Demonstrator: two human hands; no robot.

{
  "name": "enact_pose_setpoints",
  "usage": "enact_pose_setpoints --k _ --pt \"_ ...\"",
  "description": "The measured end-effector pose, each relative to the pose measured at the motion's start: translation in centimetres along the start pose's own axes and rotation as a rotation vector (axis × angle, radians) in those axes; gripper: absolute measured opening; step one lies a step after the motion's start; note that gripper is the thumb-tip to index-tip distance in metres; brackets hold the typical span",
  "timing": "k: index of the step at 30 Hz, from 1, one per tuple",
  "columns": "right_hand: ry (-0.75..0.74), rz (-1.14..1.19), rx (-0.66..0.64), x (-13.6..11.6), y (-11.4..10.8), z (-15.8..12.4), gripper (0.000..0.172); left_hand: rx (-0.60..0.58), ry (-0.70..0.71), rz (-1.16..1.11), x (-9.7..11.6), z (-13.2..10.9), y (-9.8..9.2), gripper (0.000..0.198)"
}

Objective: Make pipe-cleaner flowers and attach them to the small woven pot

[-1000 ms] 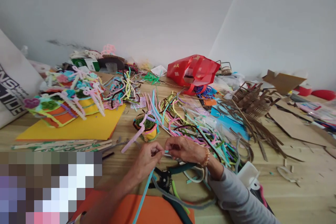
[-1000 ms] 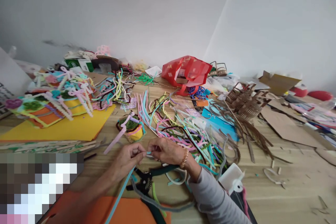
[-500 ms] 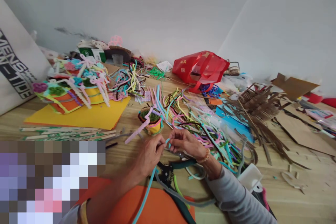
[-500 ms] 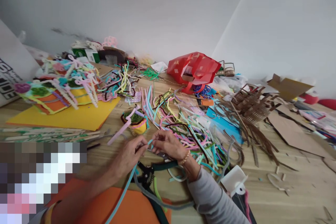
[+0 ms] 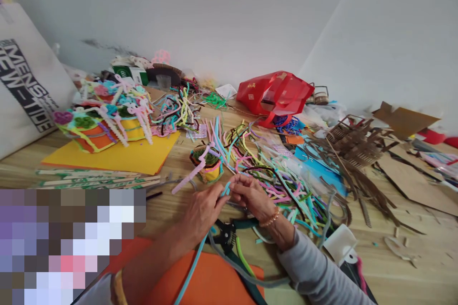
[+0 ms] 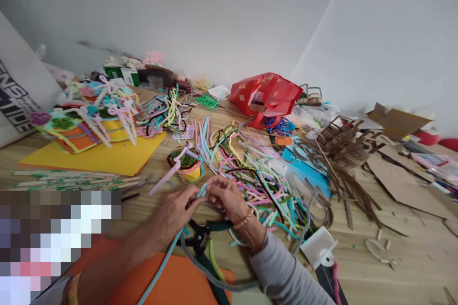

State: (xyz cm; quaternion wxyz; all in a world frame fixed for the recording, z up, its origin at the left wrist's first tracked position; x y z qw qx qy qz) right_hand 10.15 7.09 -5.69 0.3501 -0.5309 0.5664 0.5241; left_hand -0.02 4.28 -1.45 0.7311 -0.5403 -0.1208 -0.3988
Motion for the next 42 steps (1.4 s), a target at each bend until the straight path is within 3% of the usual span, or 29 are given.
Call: enact_pose_setpoints --k 7,14,19,27,31,36,39,42 --pt "-0.004 0.009 0.019 -0.1 0.1 -0.1 0.024 0.011 -0.005 0.13 -0.5 0.2 -0.4 0.023" --pt "-0.003 0.017 0.005 -0.4 0.5 -0.1 0.024 0.063 -0.051 0.001 -0.7 0.4 -1.0 0.027" --pt "-0.048 -0.028 -0.02 -0.3 0.5 0.0 0.025 0.053 -0.201 -0.32 -1.4 0.7 -1.1 0.028" --pt "-0.237 -0.202 -0.025 -2.5 0.6 -0.6 0.026 -0.171 -0.615 -0.969 -3.3 -0.3 2.6 0.024" --pt "-0.384 -0.338 -0.024 -4.1 0.9 -1.3 0.026 -0.261 -0.645 -1.104 -2.9 -0.8 3.5 0.024" --pt "-0.228 -0.298 -0.006 -2.7 0.3 -0.8 0.031 -0.107 -0.556 -0.915 -3.1 -0.1 1.9 0.022" --pt "-0.103 -0.288 -0.043 -1.5 0.5 -0.6 0.036 0.029 -0.381 -0.595 -2.6 0.4 -0.2 0.021" --pt "-0.061 -0.297 -0.078 -1.1 1.1 -0.8 0.043 0.084 -0.166 -0.254 -1.2 0.4 -1.3 0.02"
Point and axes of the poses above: each hand's wrist, its own z-axis towards the middle knuckle, its own y-axis out of the palm, x = y × z, the point moved 10 cm from there along z, towards the middle knuckle, and after that the axes turned 8 degrees about x, right-handed, at the moved point
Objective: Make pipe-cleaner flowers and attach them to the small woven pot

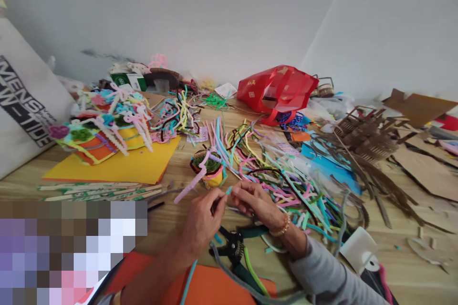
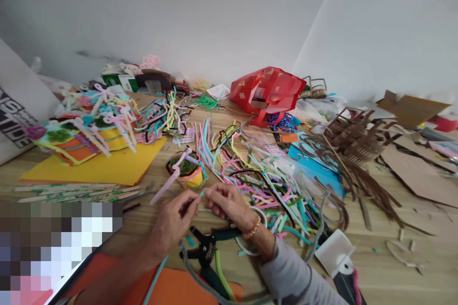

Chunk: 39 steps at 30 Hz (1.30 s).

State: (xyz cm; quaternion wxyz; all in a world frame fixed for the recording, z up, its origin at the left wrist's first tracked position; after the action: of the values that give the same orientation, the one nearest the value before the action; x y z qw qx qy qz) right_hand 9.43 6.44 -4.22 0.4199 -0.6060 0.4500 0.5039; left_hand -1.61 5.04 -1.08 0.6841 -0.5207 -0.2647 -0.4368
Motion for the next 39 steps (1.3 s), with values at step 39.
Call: enact_pose_setpoints --k 39 --pt "-0.122 0.15 -0.075 -1.0 0.3 0.3 0.033 -0.206 -0.678 -0.826 -3.4 -1.0 3.4 0.019"
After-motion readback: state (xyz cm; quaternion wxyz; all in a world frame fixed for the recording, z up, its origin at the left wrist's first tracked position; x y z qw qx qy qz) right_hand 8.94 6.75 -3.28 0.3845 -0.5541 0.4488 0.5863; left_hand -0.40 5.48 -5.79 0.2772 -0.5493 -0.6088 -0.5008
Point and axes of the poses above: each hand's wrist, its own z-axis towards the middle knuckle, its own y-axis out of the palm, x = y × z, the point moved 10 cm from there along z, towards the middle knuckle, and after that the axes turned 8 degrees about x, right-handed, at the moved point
